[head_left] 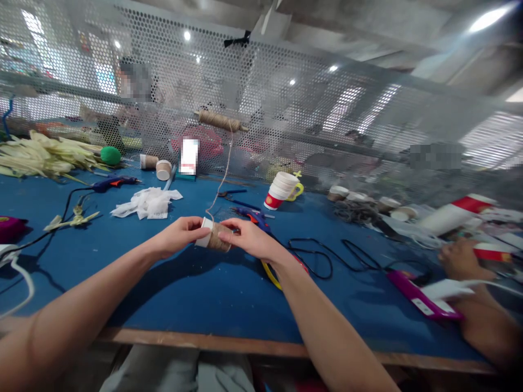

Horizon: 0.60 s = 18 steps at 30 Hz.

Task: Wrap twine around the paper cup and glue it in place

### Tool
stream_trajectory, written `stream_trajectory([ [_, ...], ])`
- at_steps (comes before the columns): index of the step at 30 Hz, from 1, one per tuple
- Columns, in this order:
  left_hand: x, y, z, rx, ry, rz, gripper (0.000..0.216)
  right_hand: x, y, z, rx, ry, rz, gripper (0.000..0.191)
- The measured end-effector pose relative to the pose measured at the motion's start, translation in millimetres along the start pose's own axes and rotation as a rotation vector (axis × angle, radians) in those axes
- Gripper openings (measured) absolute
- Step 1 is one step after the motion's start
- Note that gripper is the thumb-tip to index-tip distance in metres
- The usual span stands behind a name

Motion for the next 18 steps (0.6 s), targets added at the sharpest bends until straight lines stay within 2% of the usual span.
stream_trajectory([
  [2, -3, -1, 1, 0.025, -0.013, 0.0, 0.026, 8, -12, 4, 0.13, 0.041, -0.105, 0.035],
  [5, -4, -2, 1, 0.049, -0.01, 0.026, 0.025, 24, -48, 7, 0.46, 0.221, -0.388, 0.036],
  [7, -4, -3, 1, 0.059, -0.006, 0.049, 0.025, 38, -68, 11, 0.557, 0.32, -0.471, 0.032],
  [11, -6, -4, 3, 0.084, 0.001, 0.071, 0.025, 74, -85, 19, 0.485, 0.483, -0.47, 0.011],
  [13, -7, -4, 3, 0.086, 0.008, 0.081, 0.025, 88, -86, 21, 0.456, 0.529, -0.437, 0.01],
  [18, -7, -2, 3, 0.072, 0.016, 0.121, 0.025, 97, -80, 21, 0.467, 0.516, -0.26, 0.007],
])
Point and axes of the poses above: each hand's wrist, its own z-axis towards the middle knuckle, its own y-axis out of the palm, x = y × z, the point moved 5 cm from there along z, towards the middle knuckle, and after that the axes turned 7 degrees about z, right-handed, at the moved point
